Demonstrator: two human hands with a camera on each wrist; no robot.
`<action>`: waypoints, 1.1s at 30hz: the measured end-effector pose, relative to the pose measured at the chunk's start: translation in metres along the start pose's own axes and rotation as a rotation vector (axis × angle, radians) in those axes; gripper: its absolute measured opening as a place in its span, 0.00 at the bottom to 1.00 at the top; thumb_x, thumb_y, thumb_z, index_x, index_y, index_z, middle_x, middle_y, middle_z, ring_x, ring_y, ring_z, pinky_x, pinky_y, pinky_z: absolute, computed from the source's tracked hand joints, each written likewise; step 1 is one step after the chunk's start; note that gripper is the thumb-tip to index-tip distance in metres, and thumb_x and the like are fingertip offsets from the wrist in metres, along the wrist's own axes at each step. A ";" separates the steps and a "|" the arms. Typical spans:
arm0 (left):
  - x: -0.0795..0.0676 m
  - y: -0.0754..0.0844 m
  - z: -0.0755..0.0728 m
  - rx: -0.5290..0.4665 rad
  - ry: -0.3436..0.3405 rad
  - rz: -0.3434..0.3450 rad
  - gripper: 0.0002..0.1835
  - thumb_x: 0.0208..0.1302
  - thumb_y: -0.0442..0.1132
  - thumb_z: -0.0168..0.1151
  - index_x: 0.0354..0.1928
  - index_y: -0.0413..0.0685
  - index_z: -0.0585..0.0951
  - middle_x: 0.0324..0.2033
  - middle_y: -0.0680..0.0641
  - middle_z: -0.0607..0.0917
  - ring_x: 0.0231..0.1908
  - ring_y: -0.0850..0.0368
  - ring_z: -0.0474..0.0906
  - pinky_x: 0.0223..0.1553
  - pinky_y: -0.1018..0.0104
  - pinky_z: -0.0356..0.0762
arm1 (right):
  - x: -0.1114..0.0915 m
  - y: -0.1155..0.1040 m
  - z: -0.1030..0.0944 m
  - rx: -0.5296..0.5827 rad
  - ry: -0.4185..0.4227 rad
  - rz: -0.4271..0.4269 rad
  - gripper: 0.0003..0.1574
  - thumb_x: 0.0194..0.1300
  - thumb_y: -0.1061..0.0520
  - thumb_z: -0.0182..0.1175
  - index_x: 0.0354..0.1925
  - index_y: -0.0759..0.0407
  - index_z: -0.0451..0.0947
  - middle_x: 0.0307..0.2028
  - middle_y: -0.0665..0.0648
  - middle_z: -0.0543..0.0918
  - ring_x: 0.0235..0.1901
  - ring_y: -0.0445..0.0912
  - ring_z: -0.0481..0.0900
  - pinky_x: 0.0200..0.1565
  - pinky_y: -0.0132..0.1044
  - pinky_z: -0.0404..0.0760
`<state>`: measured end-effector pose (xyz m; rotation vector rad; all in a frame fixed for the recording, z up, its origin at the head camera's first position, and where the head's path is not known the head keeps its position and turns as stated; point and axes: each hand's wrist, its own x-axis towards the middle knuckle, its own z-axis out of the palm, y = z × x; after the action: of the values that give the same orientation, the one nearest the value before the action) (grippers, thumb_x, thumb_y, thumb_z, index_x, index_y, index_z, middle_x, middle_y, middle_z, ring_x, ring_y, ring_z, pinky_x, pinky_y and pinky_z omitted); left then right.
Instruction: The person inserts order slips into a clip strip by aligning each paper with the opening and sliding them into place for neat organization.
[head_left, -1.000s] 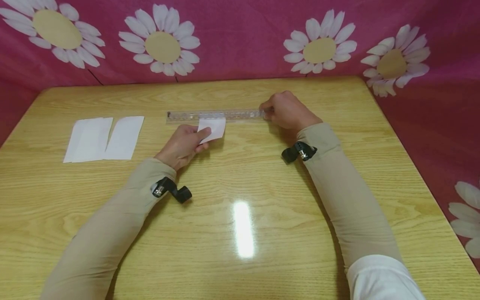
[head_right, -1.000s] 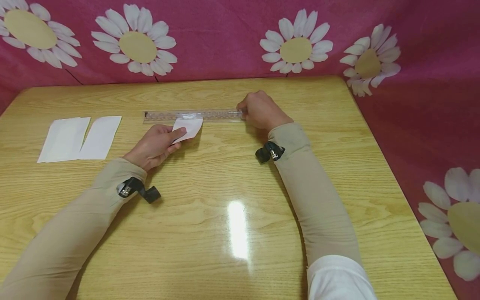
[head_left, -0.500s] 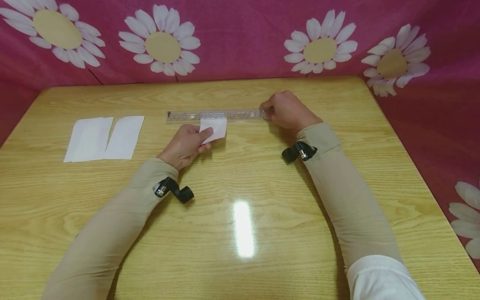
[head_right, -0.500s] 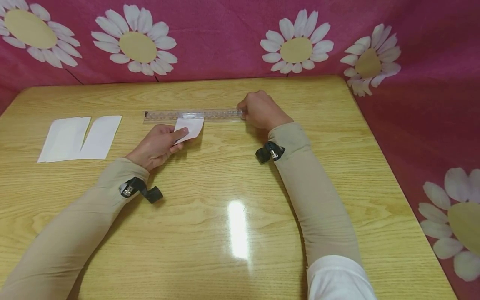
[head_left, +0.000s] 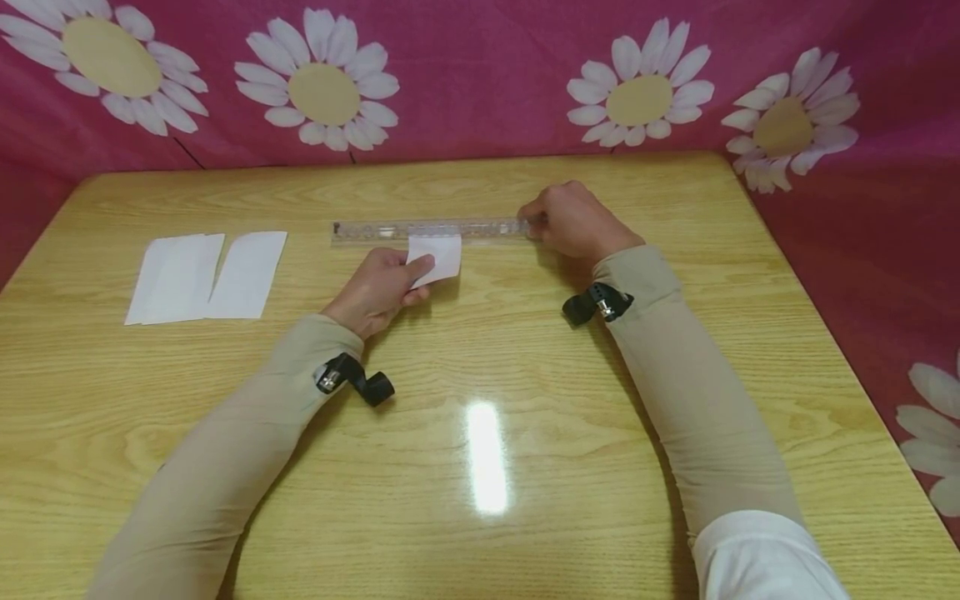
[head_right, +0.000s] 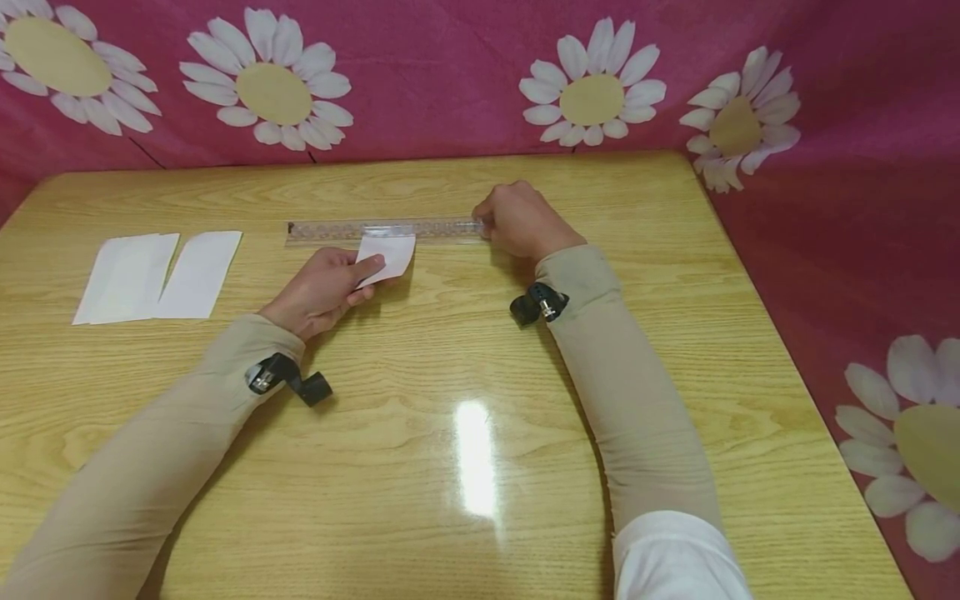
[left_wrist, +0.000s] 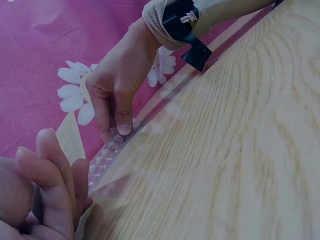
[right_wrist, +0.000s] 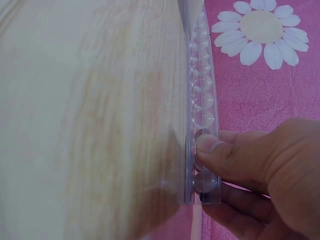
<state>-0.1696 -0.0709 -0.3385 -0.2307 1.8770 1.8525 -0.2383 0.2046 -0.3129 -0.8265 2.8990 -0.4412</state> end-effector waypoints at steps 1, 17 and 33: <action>0.000 0.000 0.001 -0.001 0.001 0.001 0.24 0.82 0.40 0.48 0.70 0.29 0.69 0.56 0.38 0.78 0.18 0.67 0.67 0.21 0.78 0.65 | 0.000 0.000 0.000 -0.001 0.000 -0.002 0.17 0.73 0.64 0.57 0.52 0.55 0.88 0.45 0.59 0.89 0.40 0.50 0.77 0.50 0.44 0.78; 0.004 0.001 0.011 -0.004 0.000 0.002 0.24 0.82 0.39 0.49 0.69 0.29 0.70 0.54 0.39 0.78 0.17 0.67 0.67 0.21 0.78 0.65 | 0.001 0.000 0.000 0.000 -0.019 0.021 0.17 0.74 0.64 0.56 0.54 0.55 0.88 0.48 0.59 0.89 0.42 0.50 0.78 0.52 0.45 0.79; 0.006 0.001 0.014 -0.005 -0.019 0.015 0.24 0.82 0.38 0.49 0.68 0.26 0.68 0.52 0.40 0.78 0.17 0.68 0.70 0.20 0.80 0.66 | 0.000 -0.001 0.000 0.005 -0.023 0.030 0.16 0.74 0.63 0.58 0.54 0.54 0.88 0.47 0.59 0.89 0.42 0.50 0.77 0.51 0.44 0.78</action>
<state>-0.1723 -0.0554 -0.3402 -0.1999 1.8659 1.8635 -0.2382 0.2035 -0.3123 -0.7805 2.8844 -0.4329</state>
